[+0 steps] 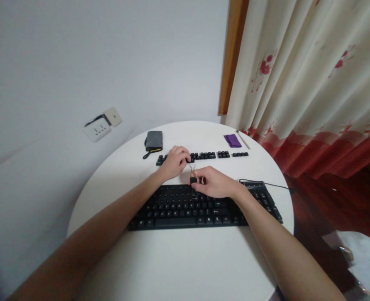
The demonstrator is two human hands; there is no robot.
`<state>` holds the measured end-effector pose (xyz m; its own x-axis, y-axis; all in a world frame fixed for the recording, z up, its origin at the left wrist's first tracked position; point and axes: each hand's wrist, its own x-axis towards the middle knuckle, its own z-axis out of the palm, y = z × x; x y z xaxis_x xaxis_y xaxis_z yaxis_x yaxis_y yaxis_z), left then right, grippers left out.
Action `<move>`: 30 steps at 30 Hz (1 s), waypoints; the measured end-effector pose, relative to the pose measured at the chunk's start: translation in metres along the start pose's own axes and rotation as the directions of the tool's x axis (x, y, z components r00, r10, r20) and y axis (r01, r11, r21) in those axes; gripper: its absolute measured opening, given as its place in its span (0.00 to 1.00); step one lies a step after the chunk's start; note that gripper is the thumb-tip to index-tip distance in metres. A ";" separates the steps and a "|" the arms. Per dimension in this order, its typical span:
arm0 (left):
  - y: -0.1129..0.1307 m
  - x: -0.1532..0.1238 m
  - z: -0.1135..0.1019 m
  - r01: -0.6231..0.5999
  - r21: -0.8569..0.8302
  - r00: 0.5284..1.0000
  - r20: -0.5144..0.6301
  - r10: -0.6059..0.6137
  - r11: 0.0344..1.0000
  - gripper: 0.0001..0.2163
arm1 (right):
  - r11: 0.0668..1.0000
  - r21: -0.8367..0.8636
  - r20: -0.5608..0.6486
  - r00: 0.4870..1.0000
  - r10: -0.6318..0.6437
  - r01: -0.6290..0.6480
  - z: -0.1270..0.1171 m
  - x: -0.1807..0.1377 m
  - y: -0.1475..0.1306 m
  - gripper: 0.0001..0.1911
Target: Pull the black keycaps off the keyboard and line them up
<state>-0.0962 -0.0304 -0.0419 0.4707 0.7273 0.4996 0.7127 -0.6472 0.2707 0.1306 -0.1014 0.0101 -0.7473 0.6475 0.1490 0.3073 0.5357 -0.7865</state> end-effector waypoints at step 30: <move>0.010 0.002 -0.011 -0.026 -0.184 0.987 -0.159 -0.004 0.983 0.09 | 0.983 0.157 -0.551 0.817 0.171 -0.100 0.003 0.017 0.034 0.10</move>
<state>-0.0941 -0.0380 -0.0292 0.3793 0.6841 0.6231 0.5927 -0.6967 0.4041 0.1270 -0.0739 -0.0162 -0.2332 0.9191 0.3176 0.2842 0.3768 -0.8816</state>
